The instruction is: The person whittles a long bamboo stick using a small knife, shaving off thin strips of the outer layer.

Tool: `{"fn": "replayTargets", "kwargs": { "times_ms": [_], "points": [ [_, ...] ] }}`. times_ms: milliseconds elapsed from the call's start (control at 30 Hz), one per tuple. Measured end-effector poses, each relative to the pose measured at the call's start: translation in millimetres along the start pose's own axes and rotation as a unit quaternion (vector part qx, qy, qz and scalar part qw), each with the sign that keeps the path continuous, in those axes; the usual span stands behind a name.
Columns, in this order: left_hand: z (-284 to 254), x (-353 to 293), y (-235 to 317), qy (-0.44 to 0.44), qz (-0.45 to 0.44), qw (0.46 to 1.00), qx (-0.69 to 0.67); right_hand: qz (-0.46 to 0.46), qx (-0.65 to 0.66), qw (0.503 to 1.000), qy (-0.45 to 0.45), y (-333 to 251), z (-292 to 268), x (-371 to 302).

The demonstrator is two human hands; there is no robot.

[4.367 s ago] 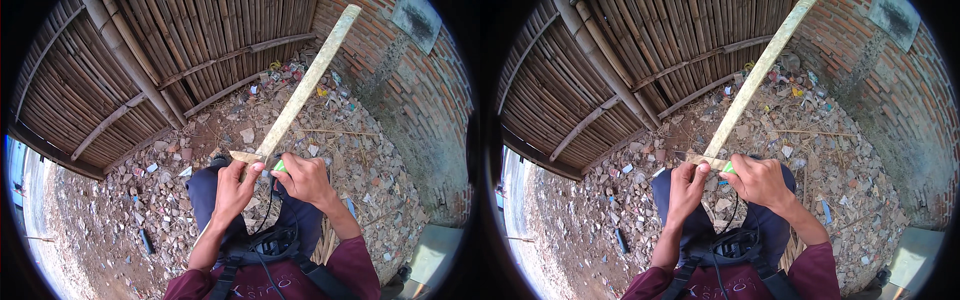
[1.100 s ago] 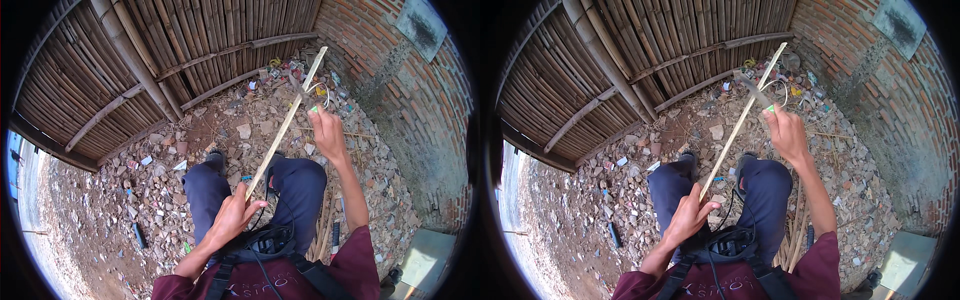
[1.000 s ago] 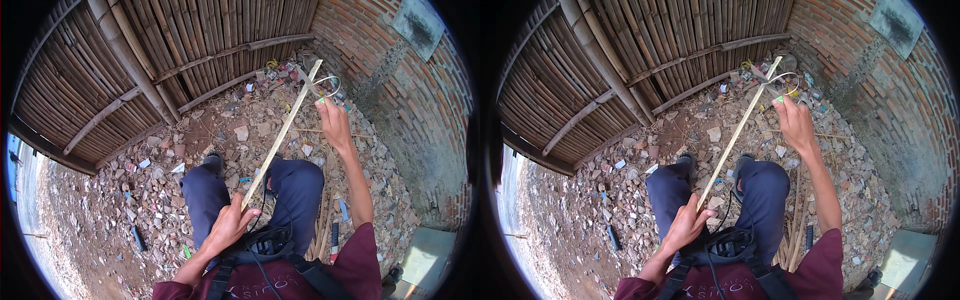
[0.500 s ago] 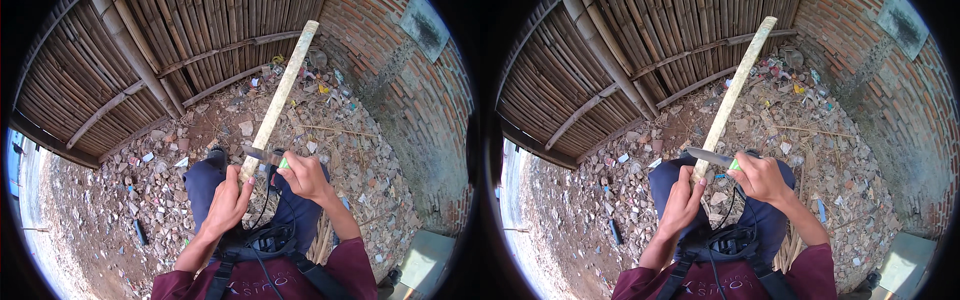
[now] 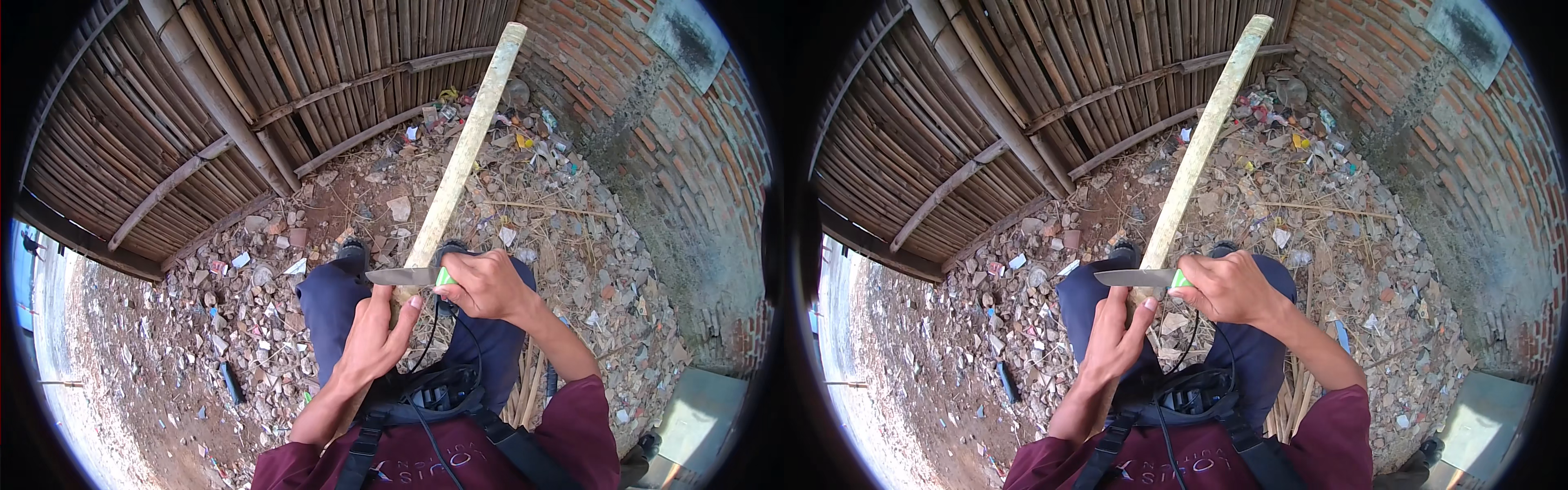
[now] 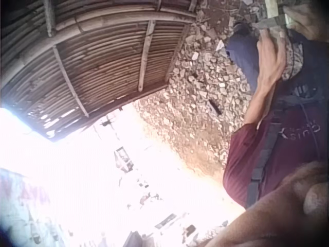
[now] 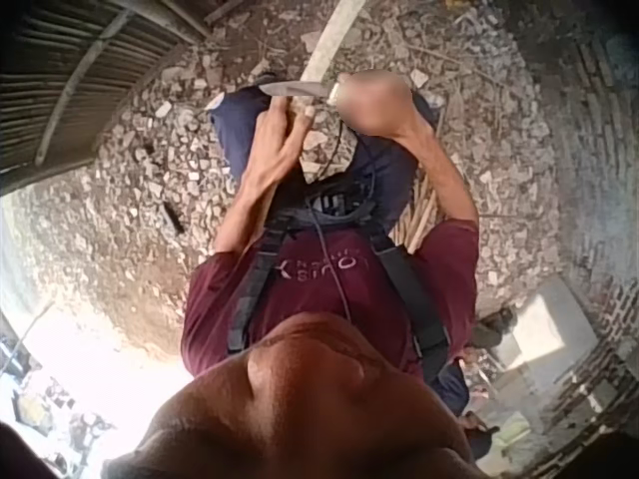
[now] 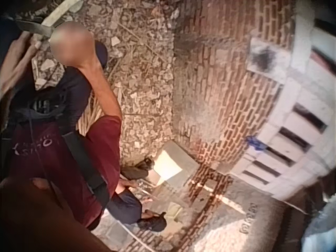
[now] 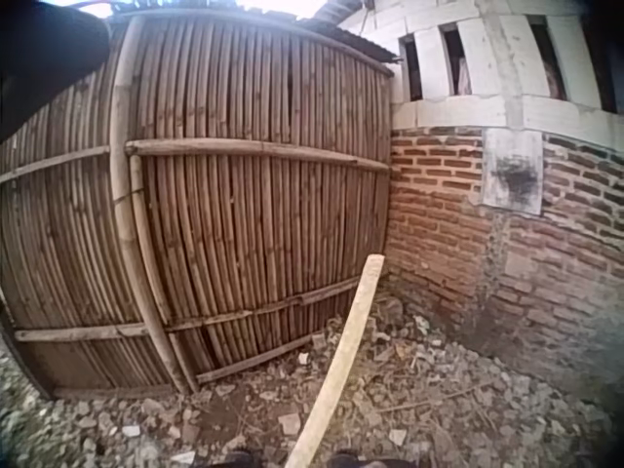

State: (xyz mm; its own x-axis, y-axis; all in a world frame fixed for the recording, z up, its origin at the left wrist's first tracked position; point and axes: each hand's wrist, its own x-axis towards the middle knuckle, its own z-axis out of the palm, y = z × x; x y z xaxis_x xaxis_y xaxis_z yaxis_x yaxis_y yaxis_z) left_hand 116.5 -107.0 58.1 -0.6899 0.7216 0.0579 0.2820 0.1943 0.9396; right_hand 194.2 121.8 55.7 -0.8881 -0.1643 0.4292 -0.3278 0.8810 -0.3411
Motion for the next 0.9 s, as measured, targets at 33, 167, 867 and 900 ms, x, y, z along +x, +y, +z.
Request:
{"fn": "replayTargets", "kwargs": {
  "times_ms": [33, 167, 867, 900],
  "points": [
    [0.5, -0.4, -2.6, 0.007, 0.011, 1.000, 0.005, -0.001, 0.000, 1.000, -0.002, -0.3, 0.0, 0.5],
    [2.3, -2.3, -5.6, 0.019, 0.043, 0.999, 0.004, -0.003, 0.001, 1.000, -0.001, 1.2, 1.6, -0.4],
    [-11.6, -21.3, -12.8, -0.035, -0.052, 0.998, -0.012, 0.141, -0.004, 0.983, 0.119, 57.1, -19.3, 27.7],
    [-10.6, -22.7, -17.4, -0.031, -0.064, 0.997, -0.009, 0.121, -0.022, 0.985, 0.119, 66.6, -17.0, 31.2]
  ]
}}
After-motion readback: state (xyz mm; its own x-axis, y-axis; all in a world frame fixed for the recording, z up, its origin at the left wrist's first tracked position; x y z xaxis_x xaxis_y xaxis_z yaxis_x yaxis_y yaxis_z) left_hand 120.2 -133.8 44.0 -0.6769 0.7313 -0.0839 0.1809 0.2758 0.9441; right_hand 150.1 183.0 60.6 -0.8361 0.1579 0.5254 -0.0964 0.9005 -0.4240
